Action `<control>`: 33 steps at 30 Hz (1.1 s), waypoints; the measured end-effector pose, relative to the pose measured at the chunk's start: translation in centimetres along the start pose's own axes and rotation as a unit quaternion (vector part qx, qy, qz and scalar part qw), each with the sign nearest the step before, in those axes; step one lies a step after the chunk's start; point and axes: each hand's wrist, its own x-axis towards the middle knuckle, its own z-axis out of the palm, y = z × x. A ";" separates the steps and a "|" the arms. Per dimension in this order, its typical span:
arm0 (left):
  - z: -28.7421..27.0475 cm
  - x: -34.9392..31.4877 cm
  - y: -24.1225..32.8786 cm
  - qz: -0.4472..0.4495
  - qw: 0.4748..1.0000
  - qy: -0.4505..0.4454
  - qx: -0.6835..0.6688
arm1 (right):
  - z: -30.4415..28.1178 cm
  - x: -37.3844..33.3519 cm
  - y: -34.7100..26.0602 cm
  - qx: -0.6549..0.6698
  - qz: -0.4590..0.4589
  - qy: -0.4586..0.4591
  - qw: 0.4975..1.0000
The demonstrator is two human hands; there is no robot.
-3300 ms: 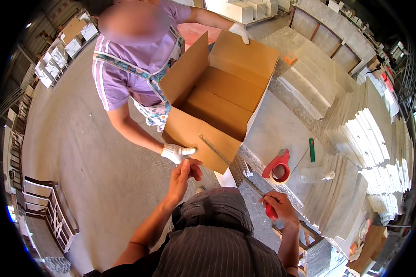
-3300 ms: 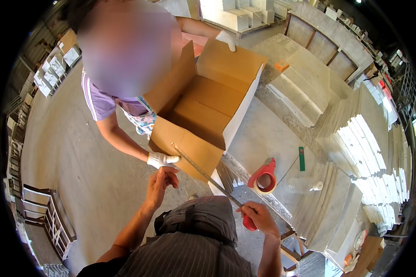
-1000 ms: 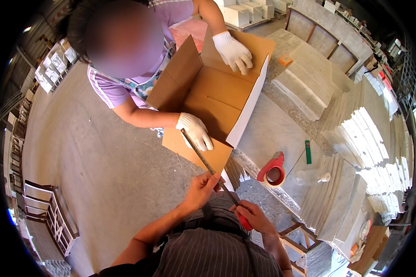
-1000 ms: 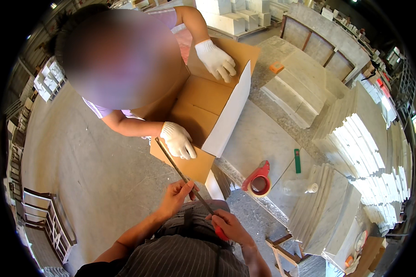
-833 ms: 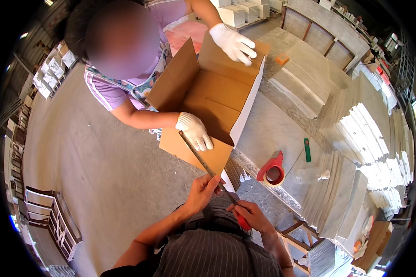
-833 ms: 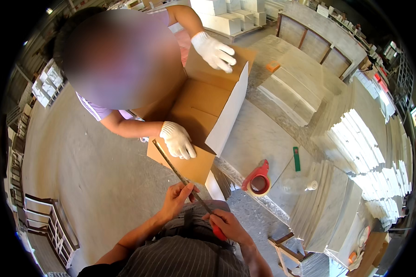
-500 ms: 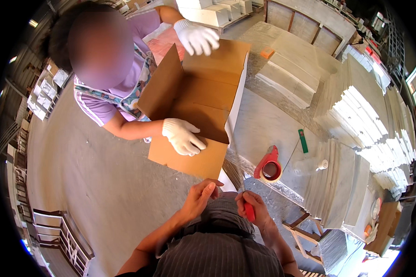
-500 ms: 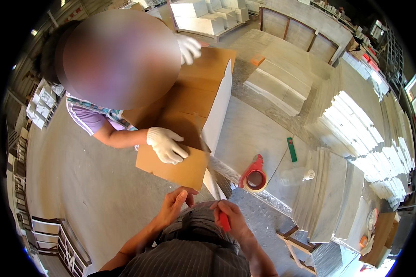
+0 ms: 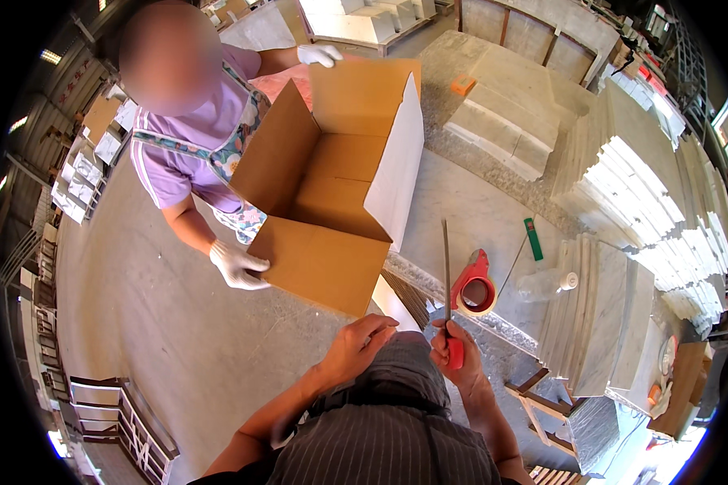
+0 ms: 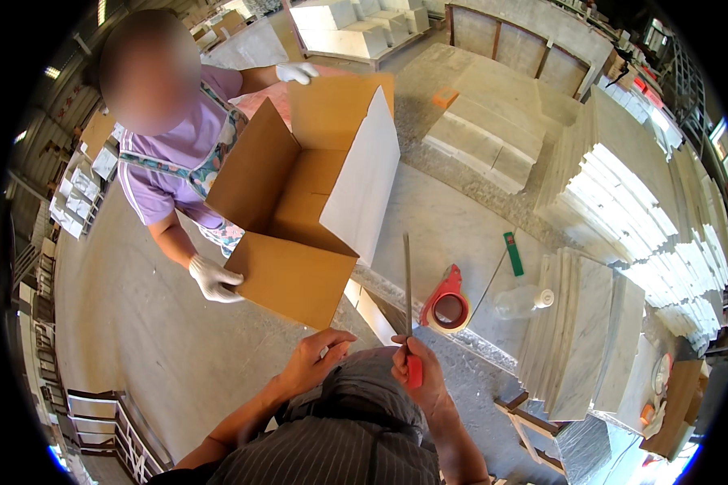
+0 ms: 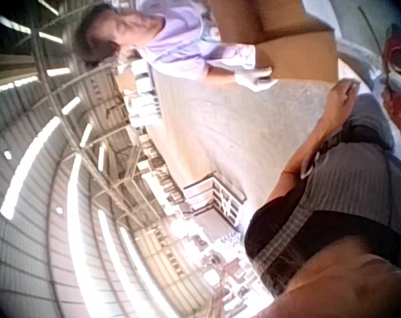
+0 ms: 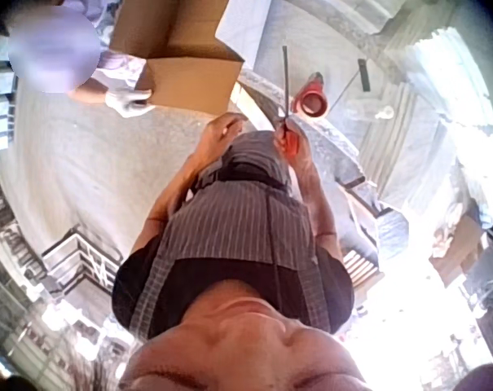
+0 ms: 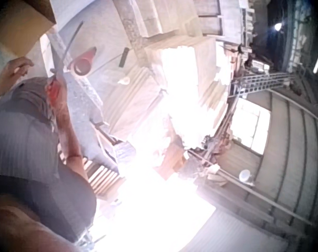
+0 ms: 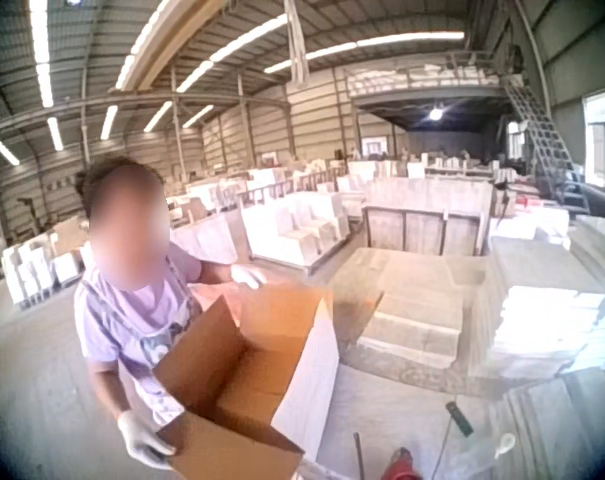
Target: The person assembles flat cardboard boxes by folding flaps and securing them with tape. They also handle white foam inserts, placing them inside the boxes and arranging them on a wooden pallet. A coworker assists by handing over materials and working nearby.
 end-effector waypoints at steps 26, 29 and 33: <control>-7.2 2.5 -3.4 0.111 0.909 0.267 0.300 | -1.3 0.8 1.4 -0.047 -0.001 0.036 0.998; -9.0 4.6 -2.8 0.151 0.872 0.294 0.361 | -1.5 0.9 1.6 -0.009 0.005 0.024 1.000; -12.2 8.3 -0.2 0.212 0.803 0.316 0.459 | -0.7 1.6 1.6 -0.028 0.003 0.045 0.999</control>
